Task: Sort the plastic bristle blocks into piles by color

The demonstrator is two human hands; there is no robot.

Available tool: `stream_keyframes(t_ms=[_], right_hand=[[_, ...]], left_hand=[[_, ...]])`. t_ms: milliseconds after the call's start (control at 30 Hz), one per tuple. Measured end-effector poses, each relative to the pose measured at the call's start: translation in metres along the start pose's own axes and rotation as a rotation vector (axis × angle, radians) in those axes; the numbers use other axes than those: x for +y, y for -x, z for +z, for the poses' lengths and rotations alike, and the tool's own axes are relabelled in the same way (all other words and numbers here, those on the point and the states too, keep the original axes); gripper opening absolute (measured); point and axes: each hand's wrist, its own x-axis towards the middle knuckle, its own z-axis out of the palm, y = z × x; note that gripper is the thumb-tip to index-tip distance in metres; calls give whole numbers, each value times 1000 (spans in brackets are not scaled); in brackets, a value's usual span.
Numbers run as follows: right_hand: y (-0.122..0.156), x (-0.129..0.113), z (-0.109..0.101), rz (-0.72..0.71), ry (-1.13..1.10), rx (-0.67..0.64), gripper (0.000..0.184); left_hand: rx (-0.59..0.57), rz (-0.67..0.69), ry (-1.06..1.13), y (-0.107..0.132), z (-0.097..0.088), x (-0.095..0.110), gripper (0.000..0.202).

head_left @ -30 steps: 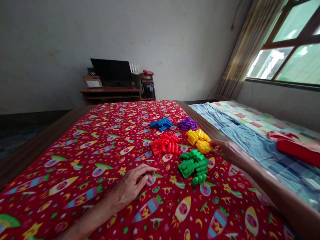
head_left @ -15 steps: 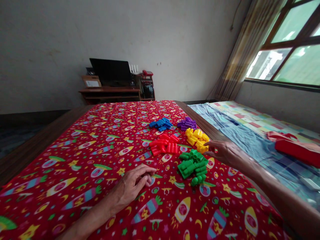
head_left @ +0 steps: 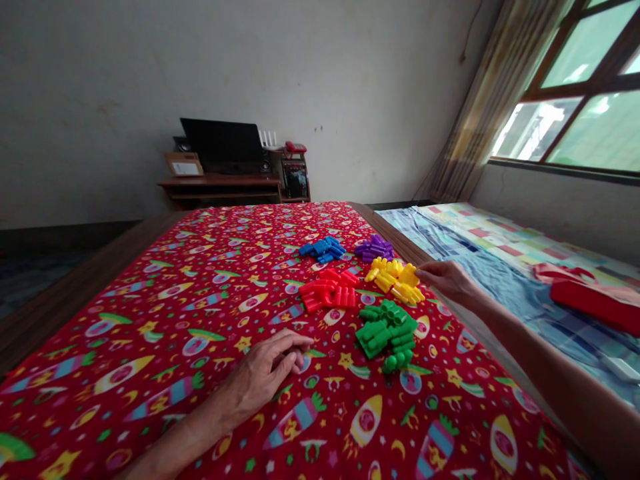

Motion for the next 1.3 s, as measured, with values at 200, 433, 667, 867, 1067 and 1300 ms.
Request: stream_keyframes(t_ms=[200,433,667,867,1067,1300], right_hand=[[0,15,9,118,-3,-23,50],[1,6,0,96,179,135,42],[-30,-16,7,-181,245,319,35],[-68,-31,31,-604,171,-21,36],[-70,-21,39,-669,245,-191,29],[-72,-8,40,-705,180,-175,24]], left_hand=[[19,38,-1,0,1,-2,25],[10,28,-13,0,0,0,26],[7,35,-13,0,-1,1,25],[9,34,-13,1,0,0,25],[22,48,-4,1,2,-2,25],[15,29,-12,1,1,1,24]])
